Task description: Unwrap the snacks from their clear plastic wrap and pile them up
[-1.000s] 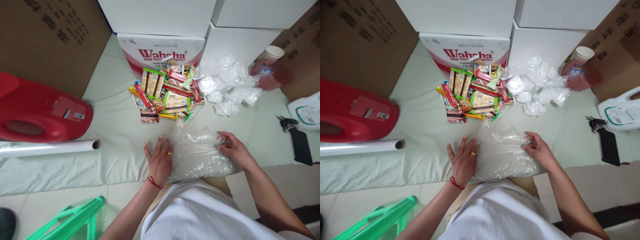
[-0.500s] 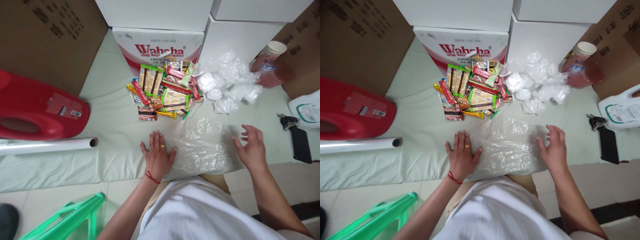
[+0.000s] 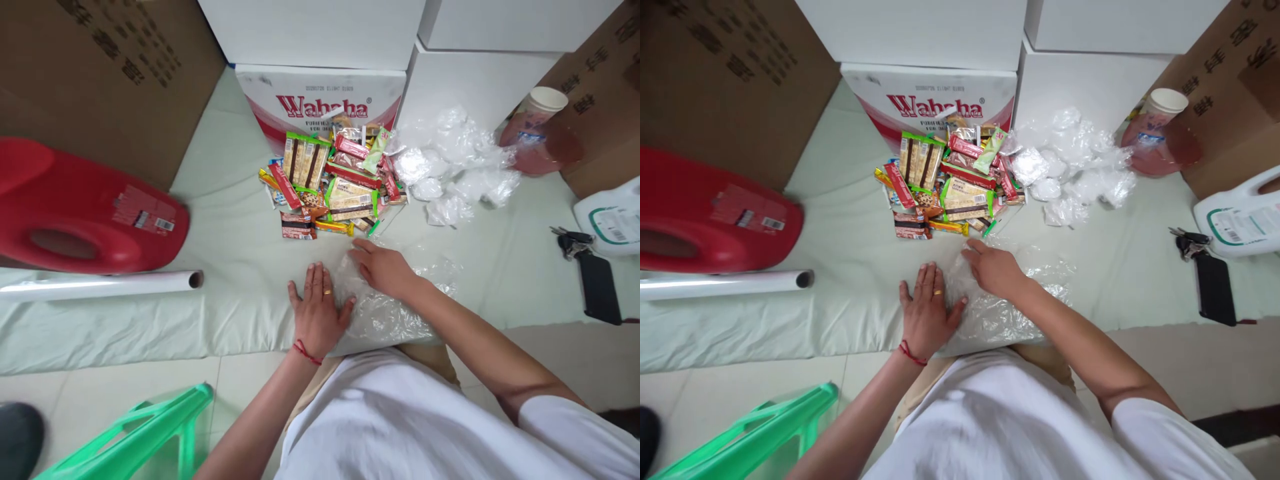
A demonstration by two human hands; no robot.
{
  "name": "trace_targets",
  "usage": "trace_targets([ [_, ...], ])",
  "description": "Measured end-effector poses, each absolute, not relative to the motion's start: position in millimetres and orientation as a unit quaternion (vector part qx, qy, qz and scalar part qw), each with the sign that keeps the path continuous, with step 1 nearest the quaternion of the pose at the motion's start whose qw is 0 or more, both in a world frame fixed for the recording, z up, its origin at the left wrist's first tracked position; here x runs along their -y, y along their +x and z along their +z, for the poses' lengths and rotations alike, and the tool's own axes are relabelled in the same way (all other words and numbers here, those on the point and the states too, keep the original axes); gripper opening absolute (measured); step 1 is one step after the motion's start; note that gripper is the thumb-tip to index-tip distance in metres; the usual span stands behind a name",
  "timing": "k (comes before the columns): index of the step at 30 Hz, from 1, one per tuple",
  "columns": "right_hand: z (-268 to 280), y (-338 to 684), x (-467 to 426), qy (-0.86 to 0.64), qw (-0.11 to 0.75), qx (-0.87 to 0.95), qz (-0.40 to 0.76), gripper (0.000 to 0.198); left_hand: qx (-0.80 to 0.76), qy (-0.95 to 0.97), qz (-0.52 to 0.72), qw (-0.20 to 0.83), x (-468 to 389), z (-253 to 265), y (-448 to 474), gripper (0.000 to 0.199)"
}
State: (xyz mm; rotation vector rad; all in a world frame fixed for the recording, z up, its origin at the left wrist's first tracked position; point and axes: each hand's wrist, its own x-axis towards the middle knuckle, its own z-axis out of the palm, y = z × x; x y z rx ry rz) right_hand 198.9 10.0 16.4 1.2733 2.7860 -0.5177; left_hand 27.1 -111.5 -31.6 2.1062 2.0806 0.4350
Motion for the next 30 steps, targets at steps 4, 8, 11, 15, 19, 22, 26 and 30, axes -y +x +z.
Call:
trace_targets([
  [4, 8, 180, -23, 0.441, 0.029, -0.883, -0.157, 0.048, -0.676, 0.715, 0.159, 0.079, 142, -32, 24, 0.083],
  [8, -1, 165, -12, 0.465, -0.011, -0.875, -0.134, 0.050, -0.647, 0.729, 0.214, 0.071, 178, -25, 15, 0.069],
  [11, -1, 158, 1, 0.492, -0.031, -0.859, -0.136, 0.054, -0.646, 0.690, 0.318, 0.074, 180, -8, 9, 0.053],
  [15, 1, 155, 18, 0.484, -0.049, -0.862, -0.142, 0.053, -0.636, 0.637, 0.423, 0.104, 141, 21, 11, 0.022],
  [19, -4, 155, 29, 0.460, -0.045, -0.871, -0.163, 0.041, -0.616, 0.601, 0.456, 0.227, 81, 19, 25, 0.023],
  [22, -5, 159, 30, 0.442, -0.025, -0.875, -0.197, 0.041, -0.614, 0.606, 0.418, 0.284, 43, -2, 33, 0.034],
  [26, 3, 176, 34, 0.401, -0.088, -0.880, -0.238, 0.055, -0.622, 0.636, 0.377, 0.259, 18, -25, 29, 0.045],
  [30, 5, 198, 65, 0.356, -0.112, -0.899, -0.229, 0.046, -0.587, 0.691, 0.334, 0.258, 18, -30, 17, 0.052],
])
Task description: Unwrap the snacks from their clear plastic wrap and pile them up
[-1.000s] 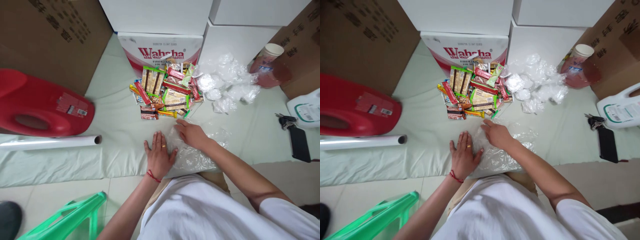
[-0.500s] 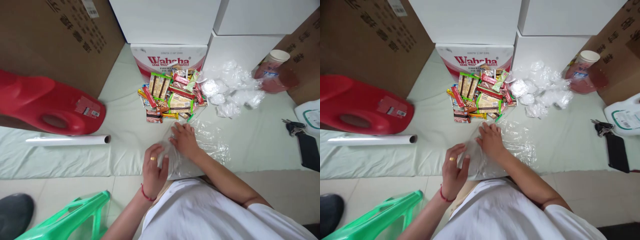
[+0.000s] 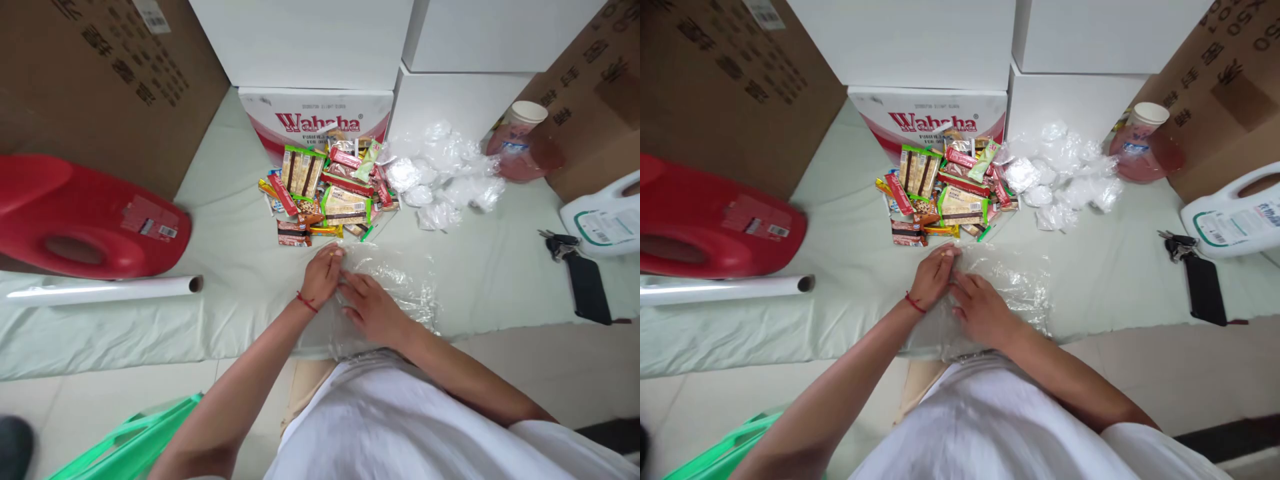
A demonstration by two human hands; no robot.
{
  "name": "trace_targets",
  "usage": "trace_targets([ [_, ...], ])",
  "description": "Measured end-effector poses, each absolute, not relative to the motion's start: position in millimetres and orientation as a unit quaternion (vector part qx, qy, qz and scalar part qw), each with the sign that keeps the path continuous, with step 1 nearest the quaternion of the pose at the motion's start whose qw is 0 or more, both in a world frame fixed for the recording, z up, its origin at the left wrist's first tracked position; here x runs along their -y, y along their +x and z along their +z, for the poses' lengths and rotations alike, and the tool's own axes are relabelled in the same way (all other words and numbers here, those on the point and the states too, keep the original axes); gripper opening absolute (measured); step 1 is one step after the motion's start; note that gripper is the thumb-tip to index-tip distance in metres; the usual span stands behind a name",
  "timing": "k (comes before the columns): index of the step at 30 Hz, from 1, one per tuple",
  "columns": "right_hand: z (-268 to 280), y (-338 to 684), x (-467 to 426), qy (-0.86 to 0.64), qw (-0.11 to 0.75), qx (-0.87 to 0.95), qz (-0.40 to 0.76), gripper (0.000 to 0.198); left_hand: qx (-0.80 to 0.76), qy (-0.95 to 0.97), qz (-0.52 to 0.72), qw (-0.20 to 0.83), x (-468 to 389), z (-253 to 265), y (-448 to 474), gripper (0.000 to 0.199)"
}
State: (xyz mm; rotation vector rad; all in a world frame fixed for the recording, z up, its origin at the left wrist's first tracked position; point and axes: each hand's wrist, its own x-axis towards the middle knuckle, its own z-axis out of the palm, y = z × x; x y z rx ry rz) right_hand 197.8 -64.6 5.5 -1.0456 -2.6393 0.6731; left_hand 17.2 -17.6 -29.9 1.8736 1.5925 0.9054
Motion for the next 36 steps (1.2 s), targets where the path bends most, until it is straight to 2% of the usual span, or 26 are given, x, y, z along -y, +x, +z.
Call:
trace_targets([
  [3, -1, 205, 96, -0.292, 0.085, 0.924, 0.230, 0.040, -0.567, 0.730, 0.300, 0.234, 18, -30, 11, 0.048],
  [9, -15, 196, 124, -0.197, 0.051, 0.954, 0.222, 0.048, -0.614, 0.747, 0.156, 0.201, 20, -15, 27, 0.040],
  [11, -17, 189, 125, -0.179, 0.052, 0.956, 0.228, 0.049, -0.646, 0.734, 0.115, 0.177, 26, -9, 39, 0.043],
  [18, 0, 191, 115, -0.099, 0.032, 0.949, 0.298, 0.027, -0.643, 0.747, 0.128, 0.108, 52, -22, 37, 0.054],
  [21, 24, 204, 73, -0.118, 0.049, 0.928, 0.349, 0.029, -0.649, 0.745, 0.124, 0.096, 59, -31, 27, 0.055],
  [23, 37, 207, 30, -0.266, 0.096, 0.909, 0.306, 0.034, -0.655, 0.740, 0.121, 0.092, 61, -33, 26, 0.056],
  [26, 43, 198, -39, -0.440, 0.122, 0.878, 0.143, 0.043, -0.662, 0.734, 0.126, 0.084, 63, -32, 30, 0.055],
  [30, 34, 180, -99, -0.450, 0.060, 0.891, 0.032, 0.060, -0.665, 0.729, 0.138, 0.086, 66, -31, 32, 0.054],
  [36, 20, 191, -115, -0.445, 0.036, 0.894, -0.027, 0.054, -0.672, 0.720, 0.154, 0.085, 69, -33, 30, 0.054],
])
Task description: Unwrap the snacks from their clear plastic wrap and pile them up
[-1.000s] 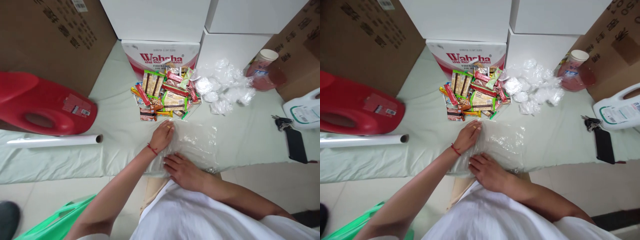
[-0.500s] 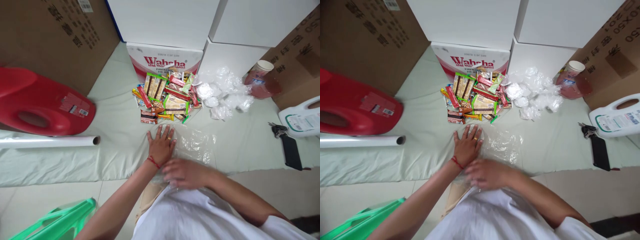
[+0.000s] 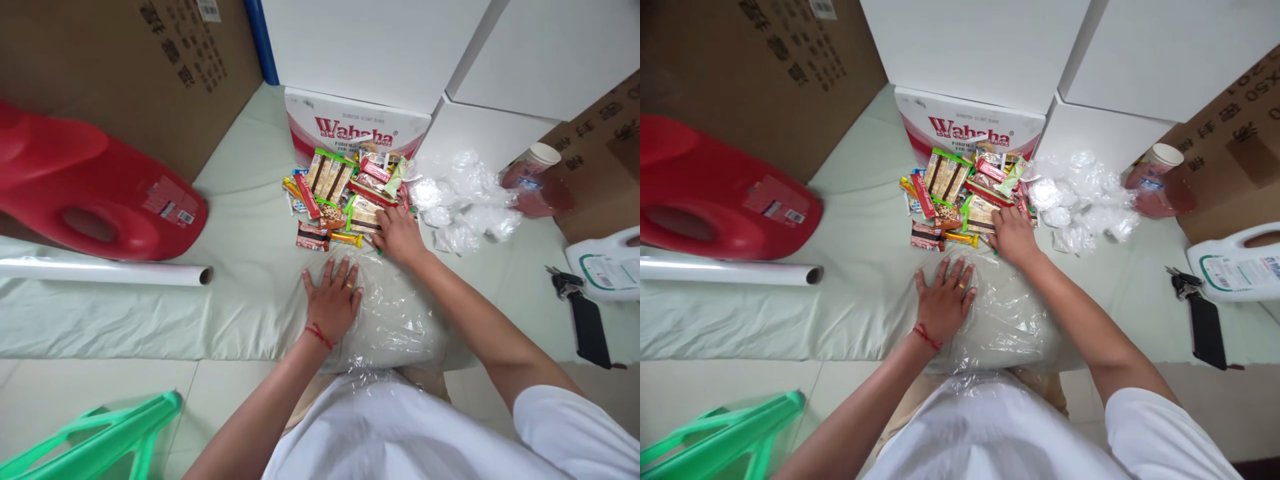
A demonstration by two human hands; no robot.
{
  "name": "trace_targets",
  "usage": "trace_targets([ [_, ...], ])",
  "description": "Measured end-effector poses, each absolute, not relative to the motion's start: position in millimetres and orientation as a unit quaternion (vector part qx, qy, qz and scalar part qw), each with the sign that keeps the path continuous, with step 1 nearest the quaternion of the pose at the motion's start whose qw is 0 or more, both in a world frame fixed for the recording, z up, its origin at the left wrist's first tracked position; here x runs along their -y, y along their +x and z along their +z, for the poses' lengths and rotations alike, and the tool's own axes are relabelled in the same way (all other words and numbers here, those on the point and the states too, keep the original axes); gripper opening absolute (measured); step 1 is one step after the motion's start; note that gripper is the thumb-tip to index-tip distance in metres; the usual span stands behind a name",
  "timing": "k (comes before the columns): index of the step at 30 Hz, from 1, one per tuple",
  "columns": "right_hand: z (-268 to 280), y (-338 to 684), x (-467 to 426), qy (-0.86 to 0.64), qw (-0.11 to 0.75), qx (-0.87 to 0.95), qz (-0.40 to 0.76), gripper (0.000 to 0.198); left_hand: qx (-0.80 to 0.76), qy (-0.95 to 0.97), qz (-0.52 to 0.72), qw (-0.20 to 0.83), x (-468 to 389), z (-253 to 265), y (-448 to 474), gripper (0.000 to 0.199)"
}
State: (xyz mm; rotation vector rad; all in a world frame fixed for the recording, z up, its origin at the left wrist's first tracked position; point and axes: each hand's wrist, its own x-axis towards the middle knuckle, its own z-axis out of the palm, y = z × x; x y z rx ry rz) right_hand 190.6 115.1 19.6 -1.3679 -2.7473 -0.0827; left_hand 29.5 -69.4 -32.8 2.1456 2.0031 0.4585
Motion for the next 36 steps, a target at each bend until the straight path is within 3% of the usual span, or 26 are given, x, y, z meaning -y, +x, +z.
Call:
trace_targets([
  [9, 9, 170, -126, -0.506, 0.077, 0.858, -0.054, 0.059, -0.679, 0.720, 0.103, 0.098, 68, -27, 28, 0.056],
  [17, 32, 184, -122, -0.529, 0.072, 0.846, -0.002, 0.044, -0.679, 0.718, 0.109, 0.111, 68, -26, 28, 0.056],
  [20, 61, 212, -95, -0.529, 0.102, 0.841, 0.056, 0.045, -0.678, 0.716, 0.115, 0.119, 67, -25, 27, 0.056],
  [23, 83, 234, -47, -0.522, 0.114, 0.824, 0.187, 0.041, -0.678, 0.715, 0.116, 0.125, 67, -24, 27, 0.055],
  [27, 68, 237, 26, -0.487, 0.108, 0.796, 0.343, 0.036, -0.676, 0.718, 0.103, 0.131, 66, -24, 26, 0.055],
  [32, 14, 241, 67, -0.550, 0.086, 0.791, 0.254, 0.040, -0.695, 0.700, 0.110, 0.117, 70, -25, 21, 0.055],
  [36, 0, 260, 61, -0.582, 0.073, 0.790, 0.179, 0.045, -0.696, 0.699, 0.114, 0.115, 77, -26, 13, 0.058],
])
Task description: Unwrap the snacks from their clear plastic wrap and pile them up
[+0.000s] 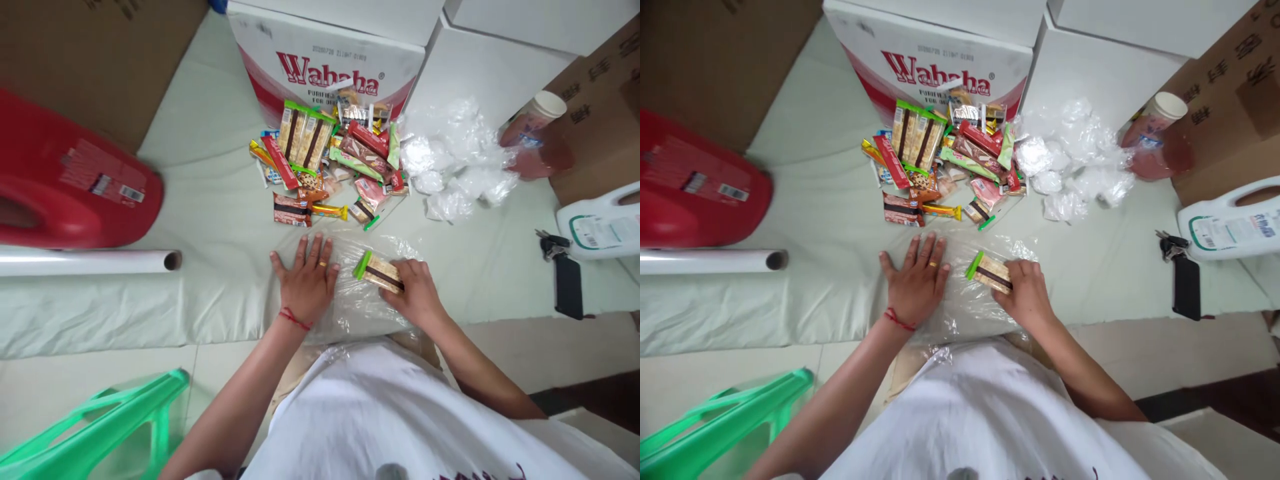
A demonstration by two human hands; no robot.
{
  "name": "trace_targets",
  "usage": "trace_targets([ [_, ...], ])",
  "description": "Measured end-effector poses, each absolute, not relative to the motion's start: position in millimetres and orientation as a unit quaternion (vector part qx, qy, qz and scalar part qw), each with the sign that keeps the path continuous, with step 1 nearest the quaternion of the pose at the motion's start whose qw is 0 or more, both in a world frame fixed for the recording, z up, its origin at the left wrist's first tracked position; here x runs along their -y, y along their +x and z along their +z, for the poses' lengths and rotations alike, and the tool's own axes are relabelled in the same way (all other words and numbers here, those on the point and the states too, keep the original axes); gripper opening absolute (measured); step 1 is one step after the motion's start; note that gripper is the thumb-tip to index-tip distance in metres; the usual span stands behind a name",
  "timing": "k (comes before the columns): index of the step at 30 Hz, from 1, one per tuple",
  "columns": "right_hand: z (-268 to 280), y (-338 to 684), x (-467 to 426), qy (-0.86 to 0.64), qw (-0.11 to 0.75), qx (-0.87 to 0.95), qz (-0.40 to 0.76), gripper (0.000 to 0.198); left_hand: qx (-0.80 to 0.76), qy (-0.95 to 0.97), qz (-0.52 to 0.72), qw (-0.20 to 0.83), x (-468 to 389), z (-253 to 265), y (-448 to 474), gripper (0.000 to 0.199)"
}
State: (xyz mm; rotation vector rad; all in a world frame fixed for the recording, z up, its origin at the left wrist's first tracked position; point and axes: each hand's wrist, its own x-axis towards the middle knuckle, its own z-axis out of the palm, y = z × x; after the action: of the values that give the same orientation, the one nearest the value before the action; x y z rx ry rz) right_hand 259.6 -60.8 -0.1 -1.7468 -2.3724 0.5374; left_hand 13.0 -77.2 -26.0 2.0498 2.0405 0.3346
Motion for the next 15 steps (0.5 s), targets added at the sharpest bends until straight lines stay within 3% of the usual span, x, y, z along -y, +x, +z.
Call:
trace_targets([
  [4, 11, 266, 47, -0.581, 0.042, 0.795, 0.169, 0.045, -0.698, 0.697, 0.121, 0.113, 83, -27, 8, 0.057],
  [11, 40, 253, 40, -0.500, 0.099, 0.829, 0.229, 0.046, -0.703, 0.694, 0.110, 0.108, 85, -25, 7, 0.056],
  [15, 31, 238, 41, -0.463, 0.050, 0.850, 0.244, 0.045, -0.706, 0.693, 0.103, 0.105, 84, -23, 7, 0.056],
])
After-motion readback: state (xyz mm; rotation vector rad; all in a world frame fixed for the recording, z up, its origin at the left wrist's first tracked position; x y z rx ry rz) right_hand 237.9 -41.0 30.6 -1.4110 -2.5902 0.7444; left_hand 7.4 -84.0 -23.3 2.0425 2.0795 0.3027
